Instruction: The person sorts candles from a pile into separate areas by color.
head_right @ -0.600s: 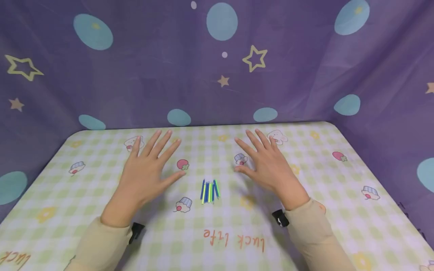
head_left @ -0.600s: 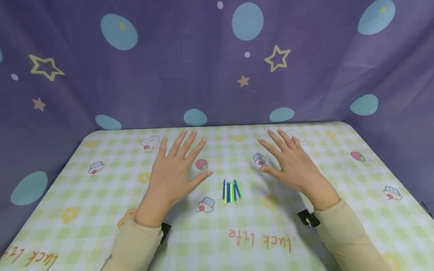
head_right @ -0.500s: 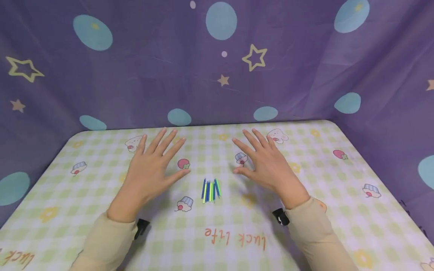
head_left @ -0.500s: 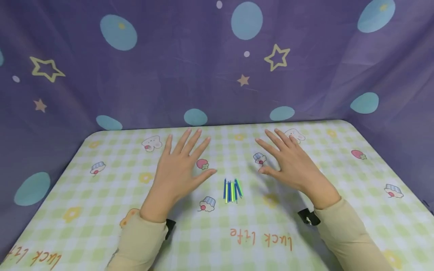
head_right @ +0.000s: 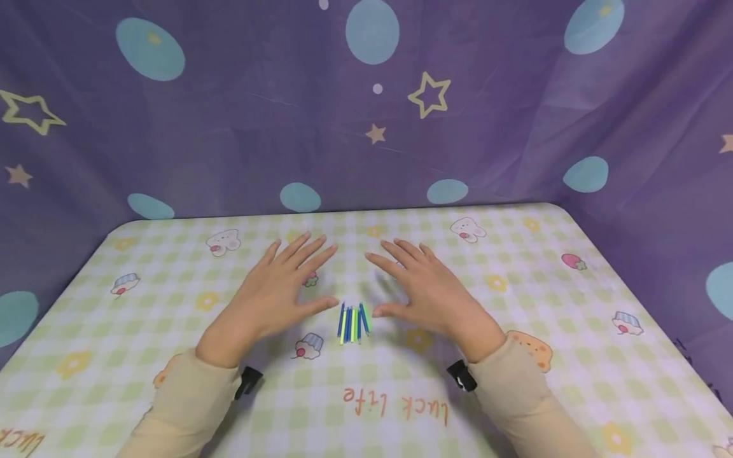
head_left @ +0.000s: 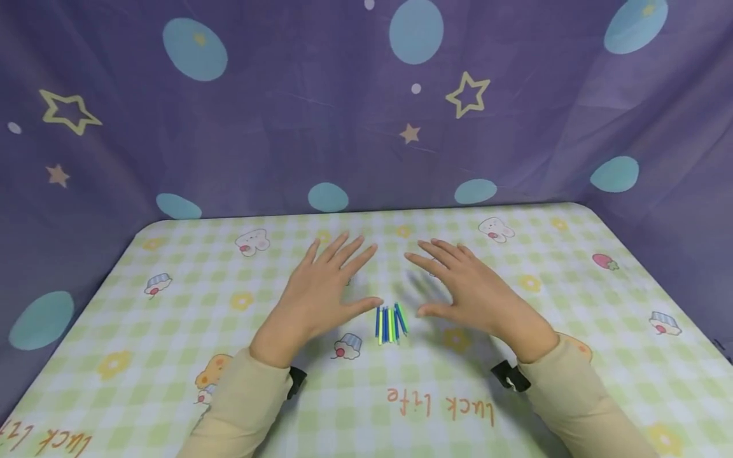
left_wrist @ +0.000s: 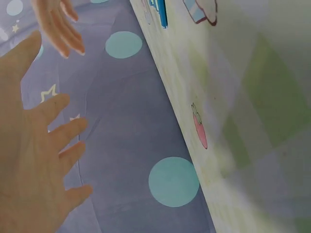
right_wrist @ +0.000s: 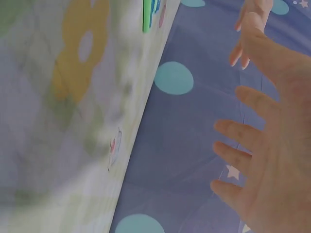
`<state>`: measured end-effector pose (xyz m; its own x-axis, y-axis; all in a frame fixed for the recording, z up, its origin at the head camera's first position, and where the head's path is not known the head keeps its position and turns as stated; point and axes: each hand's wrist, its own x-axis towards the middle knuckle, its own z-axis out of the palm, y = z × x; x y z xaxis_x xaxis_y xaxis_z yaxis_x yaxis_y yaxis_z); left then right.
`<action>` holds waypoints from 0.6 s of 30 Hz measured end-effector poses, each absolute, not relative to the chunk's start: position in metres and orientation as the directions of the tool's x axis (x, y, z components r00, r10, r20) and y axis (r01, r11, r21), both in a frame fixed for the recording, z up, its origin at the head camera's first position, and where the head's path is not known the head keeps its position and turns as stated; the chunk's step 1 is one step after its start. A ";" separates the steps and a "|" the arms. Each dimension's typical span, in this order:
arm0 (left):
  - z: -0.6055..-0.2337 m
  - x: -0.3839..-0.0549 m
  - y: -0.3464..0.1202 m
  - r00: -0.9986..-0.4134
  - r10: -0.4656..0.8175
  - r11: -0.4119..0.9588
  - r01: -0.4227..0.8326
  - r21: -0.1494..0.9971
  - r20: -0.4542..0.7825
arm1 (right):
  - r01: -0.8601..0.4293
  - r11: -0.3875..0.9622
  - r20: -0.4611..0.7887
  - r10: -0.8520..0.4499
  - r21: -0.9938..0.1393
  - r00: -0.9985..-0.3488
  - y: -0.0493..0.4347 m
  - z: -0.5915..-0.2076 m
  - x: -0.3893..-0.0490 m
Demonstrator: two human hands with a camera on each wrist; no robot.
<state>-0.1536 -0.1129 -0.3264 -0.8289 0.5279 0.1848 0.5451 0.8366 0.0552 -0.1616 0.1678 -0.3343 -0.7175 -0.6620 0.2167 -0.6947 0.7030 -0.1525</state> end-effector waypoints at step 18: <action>-0.337 -0.145 -0.105 -0.837 0.541 0.814 0.495 0.304 -0.085 | -0.623 0.690 0.012 -0.666 -0.368 -0.746 0.148 -0.347 -0.150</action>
